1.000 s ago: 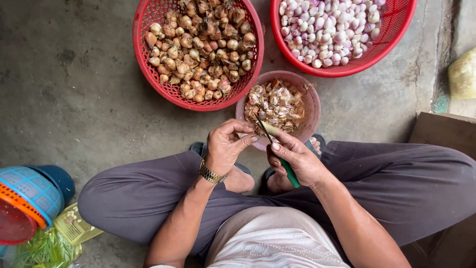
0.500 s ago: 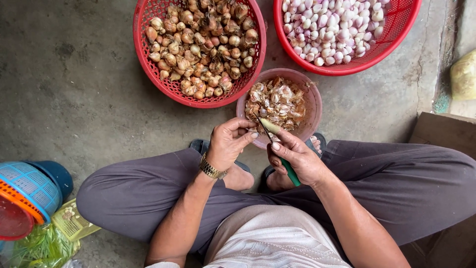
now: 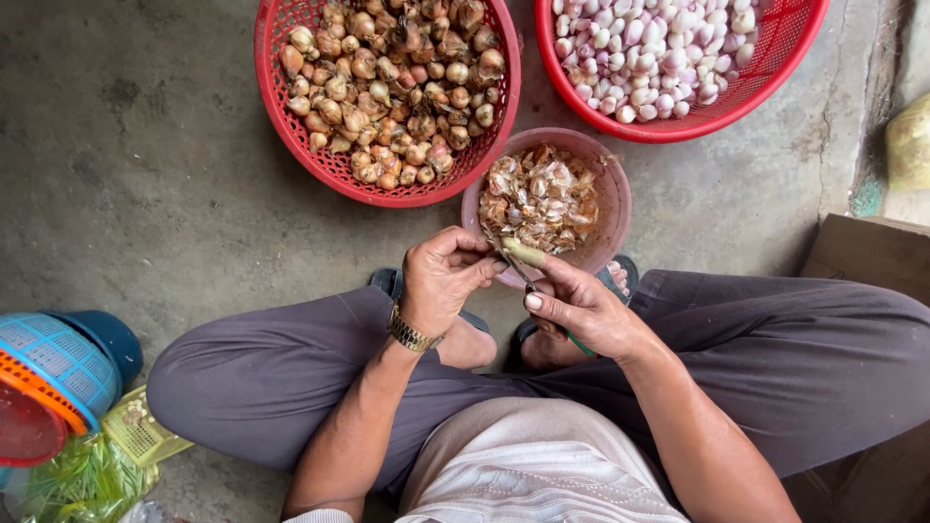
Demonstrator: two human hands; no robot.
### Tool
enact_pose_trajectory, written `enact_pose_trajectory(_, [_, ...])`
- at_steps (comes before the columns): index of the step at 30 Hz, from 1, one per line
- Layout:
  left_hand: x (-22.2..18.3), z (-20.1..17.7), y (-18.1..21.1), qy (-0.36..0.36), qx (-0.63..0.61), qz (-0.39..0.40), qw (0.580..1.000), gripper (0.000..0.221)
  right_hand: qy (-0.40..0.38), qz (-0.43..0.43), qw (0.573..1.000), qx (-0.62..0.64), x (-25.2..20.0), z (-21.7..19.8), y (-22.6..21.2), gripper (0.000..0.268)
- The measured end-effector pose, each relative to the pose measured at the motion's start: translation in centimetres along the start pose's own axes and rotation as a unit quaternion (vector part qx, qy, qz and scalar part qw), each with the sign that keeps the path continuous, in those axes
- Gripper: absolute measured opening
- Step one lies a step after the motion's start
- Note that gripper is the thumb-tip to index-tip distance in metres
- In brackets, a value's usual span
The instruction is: Manually peeling shallots with a knife while sitting on the floor and sorting them into baskets.
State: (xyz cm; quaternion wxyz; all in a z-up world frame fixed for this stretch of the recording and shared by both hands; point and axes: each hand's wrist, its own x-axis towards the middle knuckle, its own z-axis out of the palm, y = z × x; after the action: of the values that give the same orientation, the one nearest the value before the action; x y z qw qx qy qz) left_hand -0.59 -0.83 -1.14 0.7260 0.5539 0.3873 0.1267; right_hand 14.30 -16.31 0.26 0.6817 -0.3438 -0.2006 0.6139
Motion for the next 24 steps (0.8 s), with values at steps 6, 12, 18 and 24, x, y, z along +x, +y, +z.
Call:
enact_pose_trajectory(6, [-0.1, 0.6, 1.2, -0.003, 0.013, 0.031, 0.999, 0.021, 0.027, 0.015, 0.999, -0.023, 0.2, 0.7, -1.1, 0.050])
enact_pose_trajectory(12, [-0.7, 1.8, 0.3, -0.025, -0.089, -0.047, 0.995, 0.027, 0.069, 0.043, 0.994, 0.068, 0.1, 0.5, -0.4, 0.047])
enact_pose_trajectory(18, [-0.1, 1.7, 1.9, -0.053, -0.208, -0.062, 0.975, 0.031, 0.085, -0.003, 0.988, 0.129, -0.1, -0.2, 1.1, 0.038])
enact_pose_trajectory(24, [-0.2, 1.7, 2.5, -0.047, -0.222, -0.078, 0.971, 0.029, 0.101, -0.039, 0.987, 0.122, 0.1, -0.4, 1.1, 0.039])
